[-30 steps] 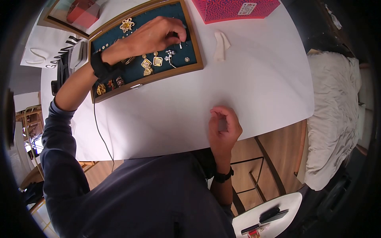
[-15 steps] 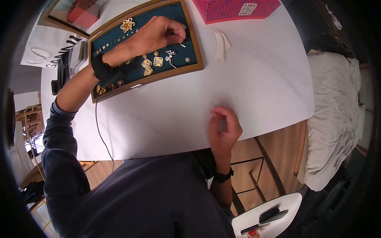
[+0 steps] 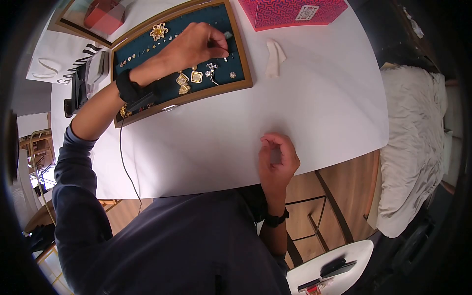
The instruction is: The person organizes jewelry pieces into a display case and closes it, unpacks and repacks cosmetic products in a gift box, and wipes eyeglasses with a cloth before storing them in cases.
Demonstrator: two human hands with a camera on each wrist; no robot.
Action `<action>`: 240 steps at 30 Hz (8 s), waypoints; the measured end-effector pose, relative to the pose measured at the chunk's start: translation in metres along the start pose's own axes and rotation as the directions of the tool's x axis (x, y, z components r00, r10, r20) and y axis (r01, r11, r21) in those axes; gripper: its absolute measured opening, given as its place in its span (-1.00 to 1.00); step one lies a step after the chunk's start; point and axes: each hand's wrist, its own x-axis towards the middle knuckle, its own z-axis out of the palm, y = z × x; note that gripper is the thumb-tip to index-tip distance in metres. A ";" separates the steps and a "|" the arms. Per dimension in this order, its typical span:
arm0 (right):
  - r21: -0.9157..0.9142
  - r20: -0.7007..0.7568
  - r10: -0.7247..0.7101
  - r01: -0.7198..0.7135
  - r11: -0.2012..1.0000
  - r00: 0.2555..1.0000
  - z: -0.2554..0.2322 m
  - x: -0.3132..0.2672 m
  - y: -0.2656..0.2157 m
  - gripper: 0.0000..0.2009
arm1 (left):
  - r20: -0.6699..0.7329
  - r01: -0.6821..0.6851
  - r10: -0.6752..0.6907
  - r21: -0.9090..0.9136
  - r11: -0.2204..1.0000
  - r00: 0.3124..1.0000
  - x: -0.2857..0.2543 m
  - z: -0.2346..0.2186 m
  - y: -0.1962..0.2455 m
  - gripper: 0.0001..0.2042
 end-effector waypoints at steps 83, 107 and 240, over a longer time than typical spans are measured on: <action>-0.442 0.709 -0.342 0.767 0.465 0.616 0.066 0.090 -0.069 -0.52 | 0.399 -0.502 0.725 -0.532 0.682 0.562 -0.179 0.055 0.153 -0.69; -0.628 -0.023 -0.220 0.157 0.762 0.975 -0.129 0.170 0.078 -0.58 | -0.168 -0.734 0.940 -0.670 0.113 0.298 -0.214 -0.063 0.146 -0.57; -0.970 -0.108 -0.189 -0.062 0.234 0.976 -0.193 0.234 0.135 -0.45 | -0.662 0.356 -0.307 -0.064 0.932 0.684 -0.193 -0.117 -0.149 -0.33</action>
